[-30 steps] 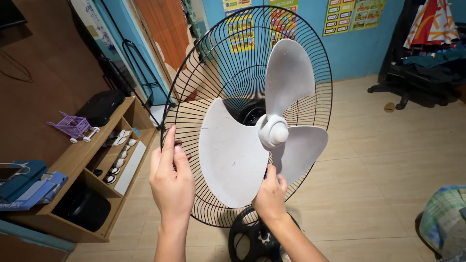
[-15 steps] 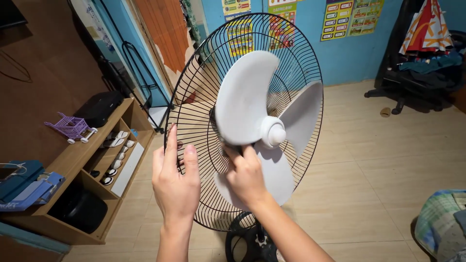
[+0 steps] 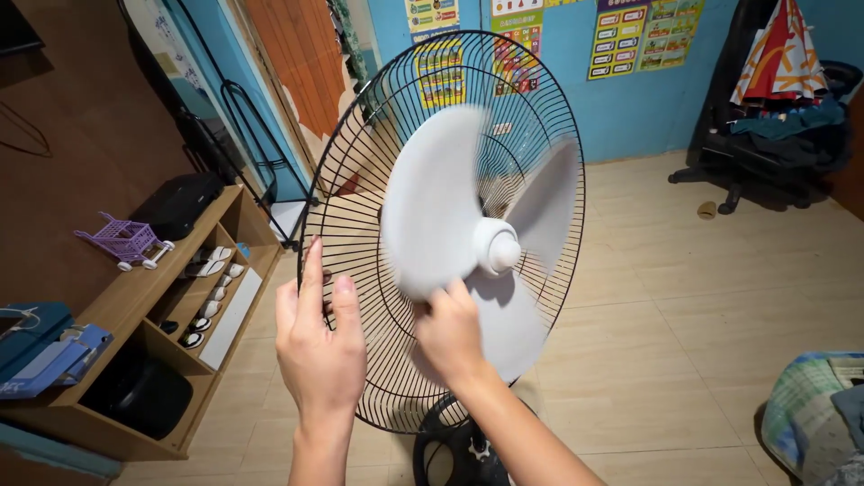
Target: The person wipes the front grill, blades, and rear grill of a standing fan using a gray cloth. They rotate the fan head to reach different sections and continue wiping until the entire fan surface is covered.
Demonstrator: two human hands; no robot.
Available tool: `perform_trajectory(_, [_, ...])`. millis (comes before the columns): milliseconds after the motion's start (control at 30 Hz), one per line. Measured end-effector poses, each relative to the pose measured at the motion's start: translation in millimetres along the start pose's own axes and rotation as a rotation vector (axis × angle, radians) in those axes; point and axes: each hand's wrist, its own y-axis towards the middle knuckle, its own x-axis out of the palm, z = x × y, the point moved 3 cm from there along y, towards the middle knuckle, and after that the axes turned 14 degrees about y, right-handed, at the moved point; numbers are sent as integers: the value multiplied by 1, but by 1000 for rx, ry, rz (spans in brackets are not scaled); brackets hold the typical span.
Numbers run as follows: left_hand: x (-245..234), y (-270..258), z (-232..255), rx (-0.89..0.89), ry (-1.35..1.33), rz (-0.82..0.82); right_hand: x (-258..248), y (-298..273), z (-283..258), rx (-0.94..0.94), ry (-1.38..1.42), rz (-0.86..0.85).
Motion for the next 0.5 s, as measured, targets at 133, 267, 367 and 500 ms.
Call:
perform_trajectory(133, [-4, 1, -1, 59, -37, 59, 2, 41, -45, -213, 228, 153])
perform_trajectory(267, [-3, 3, -4, 74, -3, 84, -1, 34, -36, -240, 239, 115])
perform_trajectory(367, [-2, 4, -6, 20, 24, 45, -9, 6, -2, -136, 158, 20])
perform_trajectory(500, [0, 4, -3, -25, -9, 15, -17, -28, 16, -94, 229, -18])
